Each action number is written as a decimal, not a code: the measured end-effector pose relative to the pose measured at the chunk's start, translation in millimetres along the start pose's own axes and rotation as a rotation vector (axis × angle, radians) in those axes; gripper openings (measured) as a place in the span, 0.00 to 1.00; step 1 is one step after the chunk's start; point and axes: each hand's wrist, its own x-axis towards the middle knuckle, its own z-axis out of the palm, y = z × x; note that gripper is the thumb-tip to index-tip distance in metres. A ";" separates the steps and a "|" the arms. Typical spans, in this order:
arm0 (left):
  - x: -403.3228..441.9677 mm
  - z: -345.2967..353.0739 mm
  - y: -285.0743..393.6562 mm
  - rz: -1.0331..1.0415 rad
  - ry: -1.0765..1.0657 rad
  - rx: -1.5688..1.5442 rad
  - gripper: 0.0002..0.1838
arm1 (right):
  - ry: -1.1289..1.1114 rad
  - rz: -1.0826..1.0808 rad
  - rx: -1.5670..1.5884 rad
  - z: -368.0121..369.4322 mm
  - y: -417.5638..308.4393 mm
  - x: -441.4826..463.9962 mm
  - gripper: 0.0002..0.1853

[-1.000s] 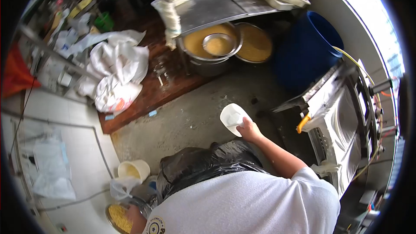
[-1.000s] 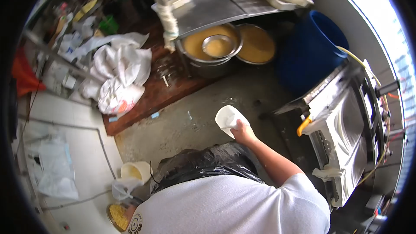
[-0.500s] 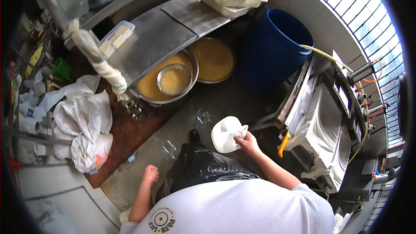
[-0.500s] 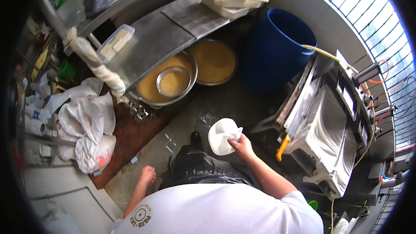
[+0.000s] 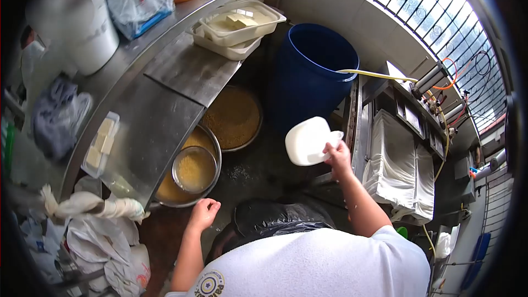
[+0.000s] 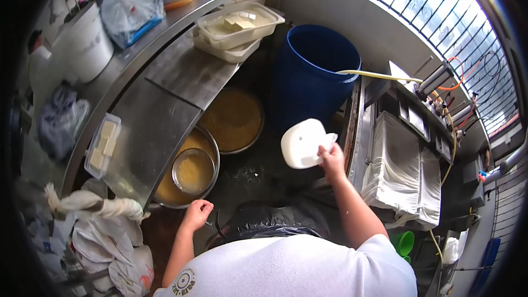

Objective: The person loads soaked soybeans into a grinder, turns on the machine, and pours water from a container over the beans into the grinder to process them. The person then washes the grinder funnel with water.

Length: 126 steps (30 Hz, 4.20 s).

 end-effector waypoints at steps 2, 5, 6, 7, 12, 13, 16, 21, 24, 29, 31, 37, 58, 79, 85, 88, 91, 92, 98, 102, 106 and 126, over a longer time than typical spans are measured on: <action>19.5 -0.1 10.0 -0.295 -0.103 -0.165 0.18 | 0.078 -0.137 0.114 -3.8 -26.4 35.1 0.12; 46.4 6.9 2.9 -0.409 -0.076 -0.256 0.18 | 0.205 -0.305 0.210 -17.3 -72.2 105.1 0.13; 56.2 3.0 7.6 -0.405 -0.055 -0.197 0.18 | 0.253 -0.366 0.241 -19.7 -88.0 130.7 0.12; 66.3 1.7 10.5 -0.403 -0.031 -0.139 0.18 | 0.250 -0.448 0.317 -23.8 -100.2 161.1 0.13; 129.2 -1.9 15.7 -0.494 0.135 -0.252 0.17 | 0.392 -0.648 0.444 -14.5 -148.0 301.5 0.18; 145.8 -2.0 22.8 -0.505 0.182 -0.236 0.17 | 0.390 -0.552 0.399 -16.5 -148.8 337.2 0.18; 201.1 9.4 46.4 -0.545 0.301 -0.243 0.17 | 0.307 -0.351 0.183 -34.9 -132.8 471.3 0.21; 293.8 38.3 144.3 -0.518 0.308 -0.293 0.18 | 0.071 -0.271 -1.261 -30.4 -60.6 664.6 0.31; 327.5 45.3 175.0 -0.527 0.278 -0.201 0.17 | -0.481 -0.077 -1.521 -30.2 56.6 766.4 0.32; 337.4 64.5 206.8 -0.553 0.435 -0.254 0.16 | -0.744 -0.304 -1.920 18.5 127.3 749.0 0.29; 337.6 71.4 221.7 -0.608 0.425 -0.225 0.17 | -0.941 -0.215 -1.938 30.5 113.3 758.9 0.31; 324.4 110.7 230.7 -0.703 0.473 -0.217 0.17 | -1.071 -0.063 -1.864 78.7 117.5 752.7 0.42; 293.6 103.8 266.2 -0.696 0.448 -0.014 0.17 | -0.274 0.168 -0.457 86.6 76.7 761.0 0.14; -52.1 145.8 202.9 -0.765 0.734 -0.132 0.19 | -0.538 -0.822 0.089 139.5 -238.5 246.0 0.14; -148.2 173.8 210.3 -0.858 0.893 -0.140 0.17 | -1.222 -0.435 0.189 213.0 -177.2 72.2 0.05; -185.1 188.6 219.4 -0.918 0.997 -0.161 0.17 | -1.572 -0.468 -0.062 252.0 -140.7 -7.5 0.10; -218.1 203.4 242.0 -1.006 1.138 -0.206 0.18 | -1.836 -0.566 -0.250 285.9 -111.0 -94.9 0.18; -231.5 211.1 249.9 -1.044 1.216 -0.229 0.20 | -1.924 -0.636 -0.324 296.3 -99.3 -123.0 0.19; -331.6 269.6 277.5 -1.361 1.547 -0.449 0.20 | -2.131 -0.839 -0.647 363.3 -1.8 -269.4 0.19; -398.3 311.0 267.4 -1.547 1.739 -0.534 0.20 | -2.241 -0.993 -0.557 411.8 88.0 -355.0 0.14; -453.8 312.8 259.7 -1.717 1.594 -0.501 0.20 | -2.252 -0.827 -0.652 432.6 126.7 -446.2 0.15; -688.4 287.6 235.0 -1.684 1.805 -0.486 0.17 | -2.616 -1.848 -0.366 399.6 172.1 -939.8 0.34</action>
